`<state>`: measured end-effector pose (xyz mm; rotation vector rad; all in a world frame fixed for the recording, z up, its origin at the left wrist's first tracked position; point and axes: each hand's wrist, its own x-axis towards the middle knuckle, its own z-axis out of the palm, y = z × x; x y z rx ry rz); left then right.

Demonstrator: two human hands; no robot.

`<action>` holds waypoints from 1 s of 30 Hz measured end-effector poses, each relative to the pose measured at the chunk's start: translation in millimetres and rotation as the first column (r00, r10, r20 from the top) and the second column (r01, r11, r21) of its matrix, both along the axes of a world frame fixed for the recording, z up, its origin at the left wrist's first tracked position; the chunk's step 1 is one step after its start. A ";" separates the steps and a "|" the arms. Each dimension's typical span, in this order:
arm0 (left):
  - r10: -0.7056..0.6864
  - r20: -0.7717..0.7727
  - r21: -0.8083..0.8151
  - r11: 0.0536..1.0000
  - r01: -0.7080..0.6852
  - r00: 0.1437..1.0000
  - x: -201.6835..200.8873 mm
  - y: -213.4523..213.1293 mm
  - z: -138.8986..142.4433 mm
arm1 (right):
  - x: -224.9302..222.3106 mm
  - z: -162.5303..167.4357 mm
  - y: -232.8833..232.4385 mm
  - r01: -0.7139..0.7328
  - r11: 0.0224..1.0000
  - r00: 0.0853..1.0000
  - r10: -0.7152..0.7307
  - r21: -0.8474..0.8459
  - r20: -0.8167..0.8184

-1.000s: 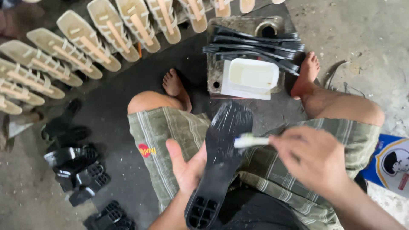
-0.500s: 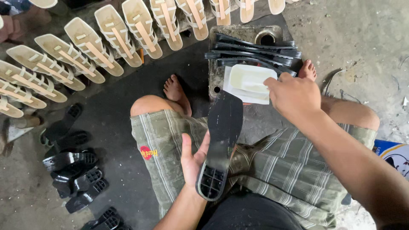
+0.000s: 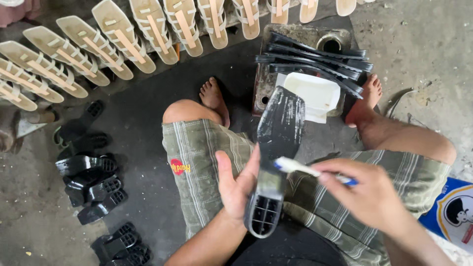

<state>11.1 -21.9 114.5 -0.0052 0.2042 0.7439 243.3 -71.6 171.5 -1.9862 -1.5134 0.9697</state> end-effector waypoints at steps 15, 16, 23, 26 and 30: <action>-0.145 -0.229 0.196 0.962 0.191 0.963 -0.6 -10.4 7.0 | -15.3 0.4 1.9 -0.205 0.887 0.935 0.052 0.415 0.350; -0.167 -0.212 0.213 0.954 0.212 0.963 0.5 -11.4 7.6 | -12.2 1.0 4.6 -0.233 0.848 0.916 0.028 0.477 0.399; -0.029 -0.225 0.325 0.940 0.103 0.974 2.1 -8.6 18.9 | -21.3 0.6 0.6 -0.180 0.827 0.934 -0.025 0.533 0.356; 0.046 -0.197 0.356 0.934 0.027 0.979 6.0 -7.6 24.2 | -29.2 -4.0 -8.5 -0.156 0.843 0.959 0.004 0.516 0.284; 0.138 -0.243 0.442 0.897 -0.017 0.960 7.9 -4.8 27.6 | -39.1 -10.1 -23.7 -0.086 0.875 0.983 -0.001 0.476 0.181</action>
